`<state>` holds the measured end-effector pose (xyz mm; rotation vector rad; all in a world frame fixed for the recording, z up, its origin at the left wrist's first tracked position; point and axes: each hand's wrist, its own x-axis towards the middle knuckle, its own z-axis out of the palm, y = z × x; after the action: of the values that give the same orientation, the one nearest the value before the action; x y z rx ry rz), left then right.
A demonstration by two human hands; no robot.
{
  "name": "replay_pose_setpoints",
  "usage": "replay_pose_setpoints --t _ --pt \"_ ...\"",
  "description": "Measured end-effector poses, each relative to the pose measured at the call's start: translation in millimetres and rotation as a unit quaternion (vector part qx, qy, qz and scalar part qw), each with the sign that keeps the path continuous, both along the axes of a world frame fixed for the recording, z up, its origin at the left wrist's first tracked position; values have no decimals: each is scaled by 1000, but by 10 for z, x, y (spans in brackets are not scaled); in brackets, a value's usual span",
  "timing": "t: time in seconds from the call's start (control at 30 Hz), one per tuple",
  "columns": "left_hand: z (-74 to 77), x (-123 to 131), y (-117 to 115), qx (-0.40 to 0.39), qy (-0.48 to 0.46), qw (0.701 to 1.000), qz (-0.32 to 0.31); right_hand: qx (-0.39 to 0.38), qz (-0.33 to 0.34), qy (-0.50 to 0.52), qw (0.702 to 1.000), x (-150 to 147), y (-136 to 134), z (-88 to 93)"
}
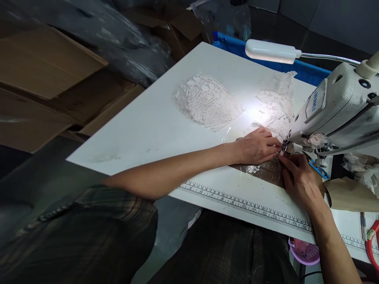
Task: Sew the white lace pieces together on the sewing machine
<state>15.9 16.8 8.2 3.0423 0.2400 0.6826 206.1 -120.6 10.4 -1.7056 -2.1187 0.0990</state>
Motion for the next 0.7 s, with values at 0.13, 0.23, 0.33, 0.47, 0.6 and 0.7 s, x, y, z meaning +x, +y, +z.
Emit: replay_pose_setpoints --t 0.13,0.23,0.33,0.47,0.6,0.7 --pt "-35 45 -69 16 -3 999 41 2 -17 0 1000 16 38 -13" --pt "-59 85 -134 14 1 998 69 8 -16 22 1000 33 43 -20" --pt "-26 74 -138 12 0 998 68 31 -21 74 997 51 9 -3" --pt "114 -46 4 16 -41 999 11 49 -81 135 986 66 -55 18" --pt "182 -132 143 -21 -50 994 -94 42 -104 146 983 56 -71 12" --pt "111 -100 155 -54 -17 992 -114 27 -107 140 984 49 -65 -2"
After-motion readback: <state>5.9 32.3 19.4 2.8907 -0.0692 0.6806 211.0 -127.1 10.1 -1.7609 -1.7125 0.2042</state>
